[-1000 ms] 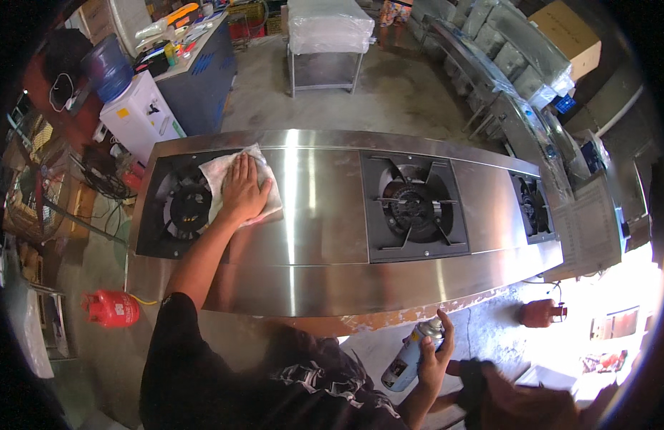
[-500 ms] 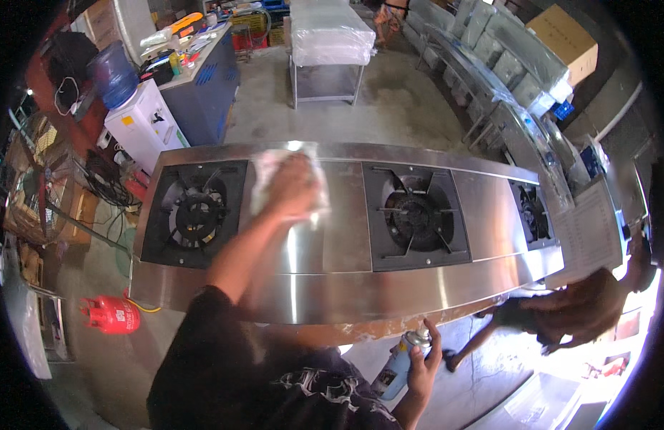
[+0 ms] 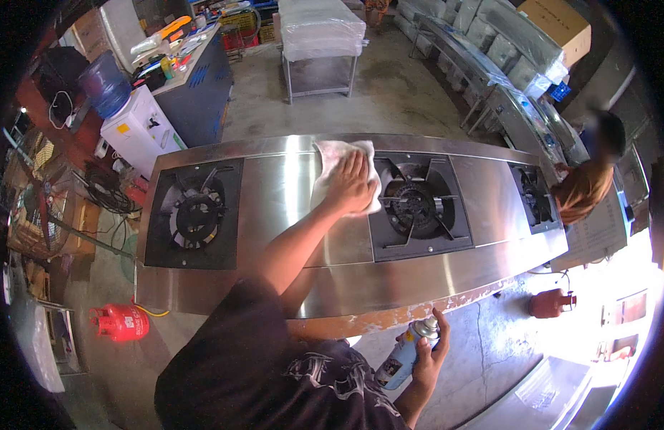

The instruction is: The person cleans a stainless steel gas stove top by spraying a cleaning agent and wiping the surface with a cloth. They repeatedly spray and wipe different sections of the stove, including around the burners and the front panel, while another person stands nearby.

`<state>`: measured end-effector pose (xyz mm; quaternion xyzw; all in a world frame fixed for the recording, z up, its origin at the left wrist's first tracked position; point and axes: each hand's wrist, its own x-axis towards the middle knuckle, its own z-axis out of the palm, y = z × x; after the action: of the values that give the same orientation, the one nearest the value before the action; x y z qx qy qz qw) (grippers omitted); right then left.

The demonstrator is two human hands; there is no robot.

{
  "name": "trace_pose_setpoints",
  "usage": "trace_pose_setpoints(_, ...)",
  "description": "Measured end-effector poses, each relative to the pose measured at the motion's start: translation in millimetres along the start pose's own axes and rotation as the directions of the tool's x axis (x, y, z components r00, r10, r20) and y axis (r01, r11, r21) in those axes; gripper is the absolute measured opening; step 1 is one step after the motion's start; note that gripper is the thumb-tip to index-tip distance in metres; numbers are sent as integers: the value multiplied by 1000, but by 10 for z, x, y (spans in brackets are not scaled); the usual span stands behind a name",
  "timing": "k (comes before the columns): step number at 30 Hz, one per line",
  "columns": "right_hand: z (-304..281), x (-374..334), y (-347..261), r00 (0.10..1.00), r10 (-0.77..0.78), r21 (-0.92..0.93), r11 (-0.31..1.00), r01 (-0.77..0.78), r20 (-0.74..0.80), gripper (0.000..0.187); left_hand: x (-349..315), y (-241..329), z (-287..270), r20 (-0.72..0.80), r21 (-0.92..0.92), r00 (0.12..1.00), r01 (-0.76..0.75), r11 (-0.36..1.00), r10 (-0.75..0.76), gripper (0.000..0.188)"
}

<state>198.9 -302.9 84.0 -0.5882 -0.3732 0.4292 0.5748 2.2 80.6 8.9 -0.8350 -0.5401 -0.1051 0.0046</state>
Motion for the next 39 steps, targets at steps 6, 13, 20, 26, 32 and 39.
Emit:
trace_pose_setpoints(6,-41,122,82,999,-4,-86,996,9,54,78,-1161,-1304,-514,92,16,944,316,949,-316,80)
trace_pose_setpoints(13,22,207,-46,990,-117,-121,985,126,83,78,-973,-743,-313,-83,-119,975,198,973,-208,76)
trace_pose_setpoints(20,85,162,-100,991,-84,-51,995,90,102,81,-1029,-397,-199,-44,-116,999,-11,993,6,78)
trace_pose_setpoints(26,-12,57,-111,997,-42,-45,998,44,58,80,-1525,-1550,-526,81,4,937,340,940,-339,82)
trace_pose_setpoints(32,313,455,-507,957,-158,-294,929,227,243,66,-1489,-426,-435,-13,-196,1000,-1,981,-1,79)
trace_pose_setpoints(39,1513,1558,-898,804,-141,-539,674,505,578,51,-2700,-461,-778,-46,-88,998,46,995,-50,78)
